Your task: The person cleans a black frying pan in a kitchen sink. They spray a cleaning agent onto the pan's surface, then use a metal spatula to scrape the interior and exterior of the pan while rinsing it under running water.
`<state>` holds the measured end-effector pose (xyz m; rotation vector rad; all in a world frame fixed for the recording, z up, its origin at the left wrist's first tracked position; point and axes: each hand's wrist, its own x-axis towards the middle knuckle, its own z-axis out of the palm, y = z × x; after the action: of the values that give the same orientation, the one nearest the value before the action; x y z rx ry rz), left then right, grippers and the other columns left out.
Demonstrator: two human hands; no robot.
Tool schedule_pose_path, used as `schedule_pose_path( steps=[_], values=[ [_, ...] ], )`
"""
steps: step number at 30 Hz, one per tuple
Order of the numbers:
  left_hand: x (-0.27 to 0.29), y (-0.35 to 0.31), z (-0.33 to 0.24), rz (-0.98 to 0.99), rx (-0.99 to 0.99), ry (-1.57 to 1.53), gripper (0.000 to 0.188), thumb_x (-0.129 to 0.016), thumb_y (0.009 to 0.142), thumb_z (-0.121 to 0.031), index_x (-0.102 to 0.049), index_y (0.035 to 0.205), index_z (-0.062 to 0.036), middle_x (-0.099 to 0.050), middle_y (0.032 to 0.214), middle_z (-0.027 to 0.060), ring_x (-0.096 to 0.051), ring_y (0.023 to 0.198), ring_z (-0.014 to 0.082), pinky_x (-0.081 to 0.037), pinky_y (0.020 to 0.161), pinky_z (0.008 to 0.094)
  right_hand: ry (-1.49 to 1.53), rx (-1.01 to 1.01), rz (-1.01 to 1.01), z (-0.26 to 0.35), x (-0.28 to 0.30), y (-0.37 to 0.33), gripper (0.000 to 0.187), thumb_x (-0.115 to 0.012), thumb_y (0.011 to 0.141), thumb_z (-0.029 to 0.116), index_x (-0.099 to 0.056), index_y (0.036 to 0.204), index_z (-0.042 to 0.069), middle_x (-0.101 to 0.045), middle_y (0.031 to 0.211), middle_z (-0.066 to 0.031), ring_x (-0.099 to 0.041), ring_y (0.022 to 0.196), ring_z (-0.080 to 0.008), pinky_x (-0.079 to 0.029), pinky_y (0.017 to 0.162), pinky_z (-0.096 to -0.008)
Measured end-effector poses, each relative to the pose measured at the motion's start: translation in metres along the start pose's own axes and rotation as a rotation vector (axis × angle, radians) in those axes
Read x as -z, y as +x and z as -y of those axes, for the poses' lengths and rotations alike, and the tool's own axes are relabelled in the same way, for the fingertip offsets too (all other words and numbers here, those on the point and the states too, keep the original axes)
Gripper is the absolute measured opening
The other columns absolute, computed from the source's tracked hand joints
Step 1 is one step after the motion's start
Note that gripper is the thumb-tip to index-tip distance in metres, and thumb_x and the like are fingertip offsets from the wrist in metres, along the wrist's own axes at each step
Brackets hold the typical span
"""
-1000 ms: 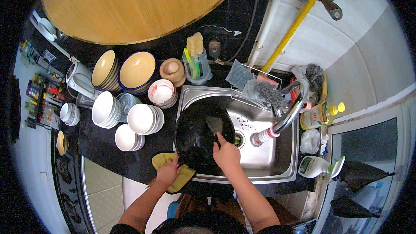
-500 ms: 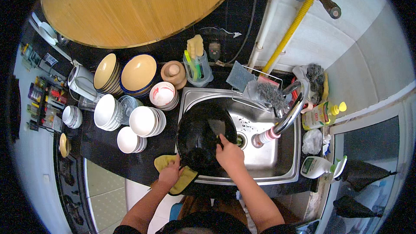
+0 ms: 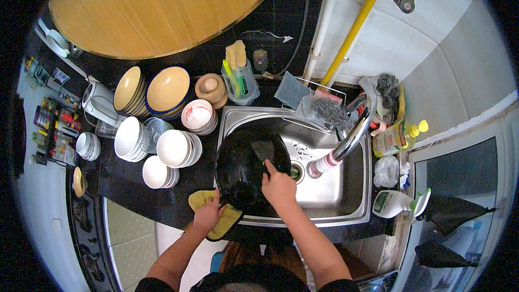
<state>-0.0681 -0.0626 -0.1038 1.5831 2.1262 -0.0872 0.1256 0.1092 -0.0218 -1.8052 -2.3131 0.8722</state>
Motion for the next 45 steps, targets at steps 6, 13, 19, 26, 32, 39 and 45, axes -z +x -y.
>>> schedule_pose_path(
  steps=[6,13,19,26,32,39,45],
  values=[
    [-0.004,-0.001,0.0,-0.024,-0.009,0.027,0.07,-0.053,0.088,-0.038,-0.021,0.142,-0.0072,-0.056,0.089,0.0204,-0.061,0.067,0.0362,-0.05,0.056,0.0448,-0.095,-0.027,0.104,0.004,0.01,-0.011,0.042,-0.054,0.084,0.028,-0.055,0.125,0.02,-0.064,0.072,-0.0185,-0.064,0.07,-0.0347,-0.051,0.067,-0.043],
    [0.0,0.002,-0.002,-0.011,-0.013,0.037,0.07,-0.052,0.088,-0.039,-0.021,0.142,-0.007,-0.056,0.089,0.0194,-0.061,0.067,0.0342,-0.051,0.056,0.0433,-0.12,0.067,0.026,-0.003,0.008,-0.002,0.045,-0.053,0.084,0.027,-0.052,0.128,0.018,-0.065,0.069,-0.0165,-0.064,0.064,-0.0325,-0.052,0.06,-0.0433],
    [0.003,-0.002,-0.004,-0.002,-0.01,0.043,0.07,-0.051,0.089,-0.039,-0.021,0.142,-0.0067,-0.056,0.087,0.02,-0.061,0.068,0.0354,-0.05,0.056,0.0438,-0.1,0.076,-0.038,-0.004,-0.004,0.001,0.044,-0.055,0.083,0.024,-0.053,0.127,0.016,-0.065,0.069,-0.0168,-0.064,0.063,-0.033,-0.052,0.058,-0.0431],
    [-0.009,0.002,0.003,-0.042,-0.02,0.02,0.071,-0.053,0.088,-0.04,-0.02,0.142,-0.0066,-0.057,0.089,0.0204,-0.062,0.068,0.0346,-0.051,0.057,0.0438,-0.118,0.003,0.037,0.009,0.006,-0.006,0.041,-0.054,0.083,0.028,-0.056,0.123,0.019,-0.064,0.07,-0.0172,-0.064,0.067,-0.0342,-0.051,0.065,-0.0425],
    [-0.007,0.0,-0.001,-0.024,-0.025,0.032,0.071,-0.053,0.088,-0.039,-0.021,0.142,-0.0068,-0.056,0.088,0.0191,-0.061,0.068,0.0349,-0.051,0.057,0.0438,-0.185,0.064,0.034,-0.003,0.012,-0.008,0.044,-0.053,0.084,0.027,-0.053,0.127,0.018,-0.065,0.067,-0.0153,-0.064,0.063,-0.0322,-0.052,0.059,-0.0421],
    [-0.005,-0.001,0.0,-0.058,-0.037,0.017,0.07,-0.054,0.088,-0.038,-0.021,0.141,-0.007,-0.057,0.087,0.0199,-0.061,0.068,0.0358,-0.05,0.058,0.0448,-0.12,0.017,-0.025,-0.001,-0.003,-0.016,0.041,-0.055,0.084,0.029,-0.056,0.124,0.02,-0.063,0.067,-0.0176,-0.063,0.063,-0.0335,-0.051,0.061,-0.0429],
    [-0.006,0.001,0.0,-0.029,-0.011,0.03,0.069,-0.054,0.088,-0.037,-0.022,0.141,-0.0061,-0.057,0.089,0.0214,-0.061,0.069,0.0372,-0.05,0.059,0.0458,-0.155,0.072,0.03,-0.013,0.0,-0.027,0.046,-0.053,0.085,0.027,-0.05,0.129,0.016,-0.064,0.064,-0.0157,-0.063,0.058,-0.0325,-0.052,0.055,-0.0425]
  ],
)
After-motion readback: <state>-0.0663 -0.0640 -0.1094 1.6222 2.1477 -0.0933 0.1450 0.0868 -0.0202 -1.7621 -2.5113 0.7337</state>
